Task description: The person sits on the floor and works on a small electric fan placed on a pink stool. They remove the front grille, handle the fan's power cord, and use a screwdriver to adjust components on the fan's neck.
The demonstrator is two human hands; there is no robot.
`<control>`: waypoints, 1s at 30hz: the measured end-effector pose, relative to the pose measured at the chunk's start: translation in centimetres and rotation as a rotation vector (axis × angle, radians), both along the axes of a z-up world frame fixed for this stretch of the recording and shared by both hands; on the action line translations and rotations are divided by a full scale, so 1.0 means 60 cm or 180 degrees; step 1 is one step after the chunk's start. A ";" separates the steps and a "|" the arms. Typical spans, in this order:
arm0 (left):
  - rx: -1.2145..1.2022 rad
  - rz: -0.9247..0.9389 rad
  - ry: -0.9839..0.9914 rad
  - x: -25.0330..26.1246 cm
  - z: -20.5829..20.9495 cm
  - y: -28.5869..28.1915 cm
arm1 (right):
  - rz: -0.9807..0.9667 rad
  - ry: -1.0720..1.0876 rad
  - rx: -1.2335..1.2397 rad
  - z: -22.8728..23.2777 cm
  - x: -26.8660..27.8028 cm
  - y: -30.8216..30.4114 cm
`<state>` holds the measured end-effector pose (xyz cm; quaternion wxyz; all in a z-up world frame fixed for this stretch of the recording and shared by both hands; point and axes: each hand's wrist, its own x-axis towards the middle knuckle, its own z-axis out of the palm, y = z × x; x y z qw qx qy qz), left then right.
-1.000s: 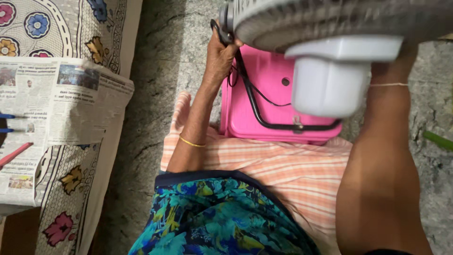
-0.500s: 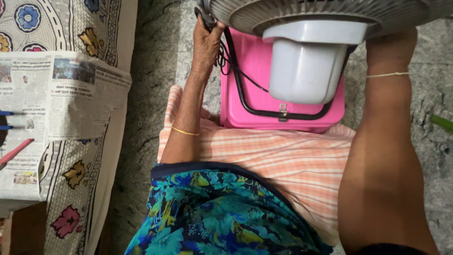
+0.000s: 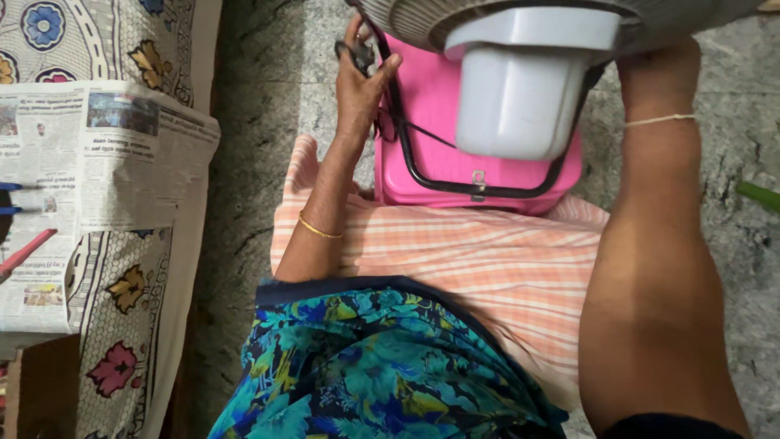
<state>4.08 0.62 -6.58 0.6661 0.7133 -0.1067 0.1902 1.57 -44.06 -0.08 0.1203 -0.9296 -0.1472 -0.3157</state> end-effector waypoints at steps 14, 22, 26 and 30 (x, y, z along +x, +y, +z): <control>0.0785 0.0452 0.1087 -0.013 -0.027 -0.015 | -0.0133 0.0068 0.0214 0.035 -0.006 0.039; 0.0958 0.0312 0.1800 -0.059 -0.010 -0.008 | 0.0008 0.0100 -0.0356 0.003 0.029 0.017; 0.1339 0.0502 0.1775 -0.062 -0.028 -0.015 | -0.0212 0.0053 -0.0750 -0.016 0.039 -0.001; 0.1184 0.0663 0.1551 -0.056 -0.046 -0.028 | 0.0136 -0.0048 0.0275 -0.034 0.059 -0.004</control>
